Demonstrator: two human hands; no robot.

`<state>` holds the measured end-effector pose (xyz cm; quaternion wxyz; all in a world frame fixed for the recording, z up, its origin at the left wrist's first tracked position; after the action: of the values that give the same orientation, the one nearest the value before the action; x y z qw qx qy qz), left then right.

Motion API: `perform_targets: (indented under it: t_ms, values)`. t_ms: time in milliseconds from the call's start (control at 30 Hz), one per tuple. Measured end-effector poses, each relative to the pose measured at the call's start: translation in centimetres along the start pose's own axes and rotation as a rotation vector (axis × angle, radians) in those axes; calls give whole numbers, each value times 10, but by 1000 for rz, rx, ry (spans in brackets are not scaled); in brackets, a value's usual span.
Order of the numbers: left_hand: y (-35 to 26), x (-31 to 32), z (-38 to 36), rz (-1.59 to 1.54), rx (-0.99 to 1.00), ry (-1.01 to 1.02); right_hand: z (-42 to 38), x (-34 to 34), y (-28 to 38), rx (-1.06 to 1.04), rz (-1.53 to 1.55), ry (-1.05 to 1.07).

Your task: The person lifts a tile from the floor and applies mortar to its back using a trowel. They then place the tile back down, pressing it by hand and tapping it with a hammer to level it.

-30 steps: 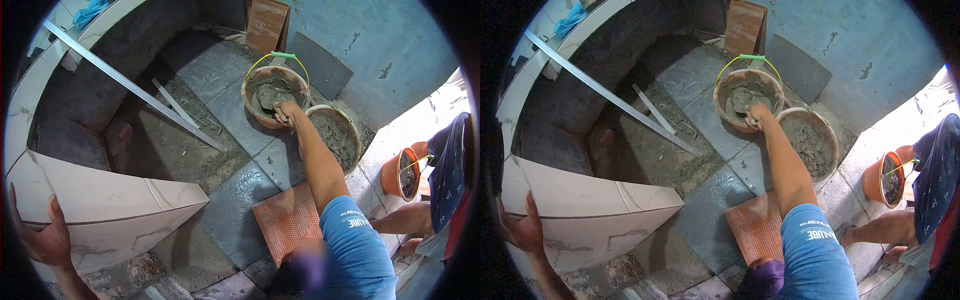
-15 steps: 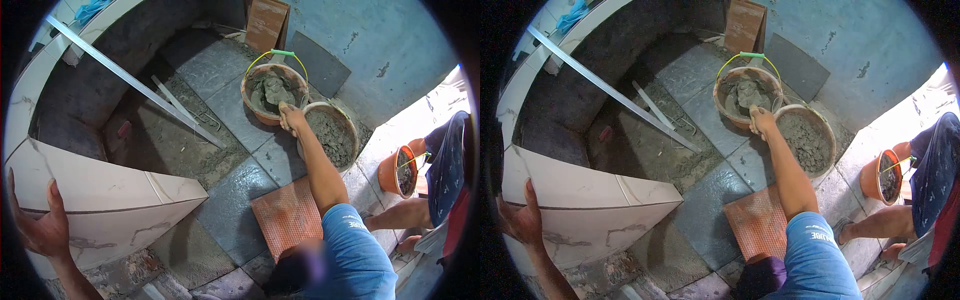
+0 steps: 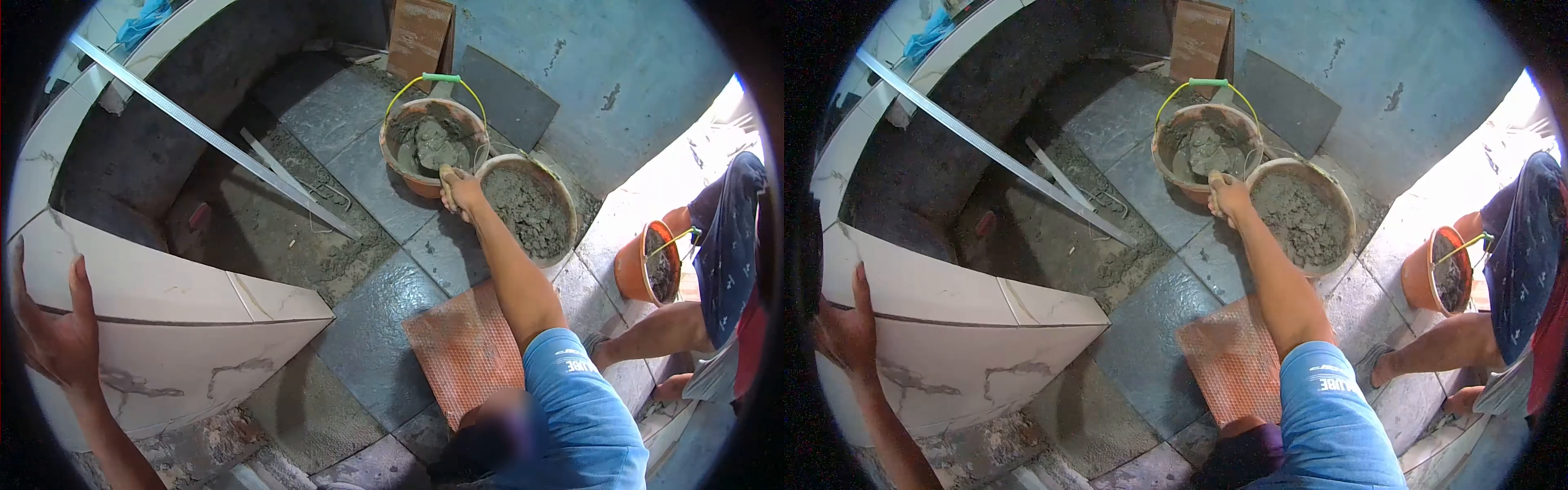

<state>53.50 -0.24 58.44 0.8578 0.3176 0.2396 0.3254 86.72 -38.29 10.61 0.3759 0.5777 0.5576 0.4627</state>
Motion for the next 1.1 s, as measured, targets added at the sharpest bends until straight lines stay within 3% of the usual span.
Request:
perform_targets:
  t_ms: [233,300,400,533,667,800,867,933,1000,1067,1100]
  values:
    - [0,1,10,-41,-85,15,-22,-2,9,-98,17,-22]
    - [-11,-12,20,113,171,-136,-26,-5,12,-119,16,-13]
    - [-17,-8,16,-13,43,-111,-33,-6,11,-135,-4,28]
    - [-22,-15,23,71,107,-128,-55,-13,18,-135,37,17]
    - [-26,-16,26,73,41,-98,-88,-30,27,-197,84,86]
    - [-30,-18,29,76,10,-118,-152,-62,40,-139,98,113]
    - [-14,15,16,-128,-68,-8,-194,-86,39,-163,26,89]
    - [5,69,-11,752,211,195,-251,-101,43,-132,26,107]
    - [-41,-46,27,-160,172,-625,-305,-123,37,-128,-33,176]
    - [-51,-51,-14,-308,125,-596,-354,-147,14,-119,-112,151]
    - [-50,-31,-51,-396,29,-367,-381,-162,5,-128,-191,134]
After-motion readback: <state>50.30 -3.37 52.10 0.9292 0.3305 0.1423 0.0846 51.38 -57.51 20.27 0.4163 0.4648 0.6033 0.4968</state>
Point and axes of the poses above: each hand's wrist, its own z-axis towards the middle knuckle, its own x-axis out of the palm, y = z × x, the point moved 7 cm from there along z, towards the middle knuckle, and after that the axes turned 6 degrees about -x, right-handed, at the moved point
